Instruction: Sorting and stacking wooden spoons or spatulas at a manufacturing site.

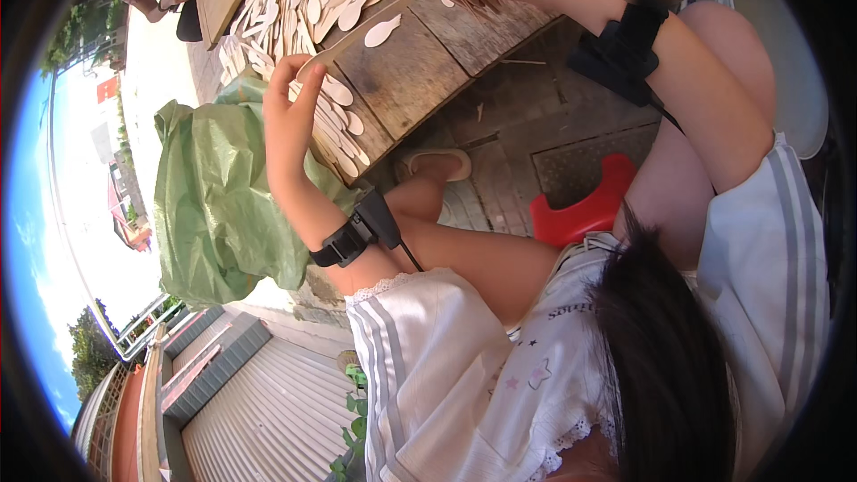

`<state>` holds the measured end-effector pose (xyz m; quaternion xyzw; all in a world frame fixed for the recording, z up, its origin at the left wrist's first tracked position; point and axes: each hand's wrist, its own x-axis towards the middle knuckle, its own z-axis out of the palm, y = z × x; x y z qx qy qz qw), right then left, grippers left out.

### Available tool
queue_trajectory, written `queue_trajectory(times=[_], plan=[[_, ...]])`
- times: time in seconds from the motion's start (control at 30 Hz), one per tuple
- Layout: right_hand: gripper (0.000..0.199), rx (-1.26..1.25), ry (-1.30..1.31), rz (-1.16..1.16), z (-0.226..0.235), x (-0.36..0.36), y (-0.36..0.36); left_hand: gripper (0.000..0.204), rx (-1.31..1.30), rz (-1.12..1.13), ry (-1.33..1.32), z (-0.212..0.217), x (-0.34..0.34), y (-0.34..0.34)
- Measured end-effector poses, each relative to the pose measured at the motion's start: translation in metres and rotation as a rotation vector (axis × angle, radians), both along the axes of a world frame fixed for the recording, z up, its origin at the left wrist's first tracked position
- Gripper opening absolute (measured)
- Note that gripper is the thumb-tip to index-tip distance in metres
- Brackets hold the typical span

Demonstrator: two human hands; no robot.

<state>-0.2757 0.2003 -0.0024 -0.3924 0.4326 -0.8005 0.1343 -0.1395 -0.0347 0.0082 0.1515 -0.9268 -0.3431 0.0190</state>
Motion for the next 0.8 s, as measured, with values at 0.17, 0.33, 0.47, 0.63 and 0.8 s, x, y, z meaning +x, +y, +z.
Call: queue_trajectory(times=[0.17, 0.33, 0.47, 0.63, 0.8], plan=[[0.046, 0.281, -0.128, 0.073, -0.002, -0.006, 0.005, 0.013, 0.254, 0.012, 0.312, 0.006, -0.006, 0.021], [0.052, 0.214, -0.013, 0.278, -0.02, 0.005, -0.015, 0.016, 0.373, -0.133, 0.271, 0.002, -0.019, 0.029], [0.053, 0.331, 0.034, 0.23, -0.025, -0.009, 0.005, 0.017, 0.45, -0.081, 0.267, -0.007, -0.05, 0.063], [0.045, 0.309, -0.225, 0.078, -0.012, -0.009, 0.02, 0.028, 0.097, 0.015, 0.249, -0.026, -0.076, 0.045], [0.036, 0.212, -0.314, 0.035, -0.017, -0.024, 0.021, 0.03, -0.925, 0.017, 0.103, -0.082, -0.07, 0.018]])
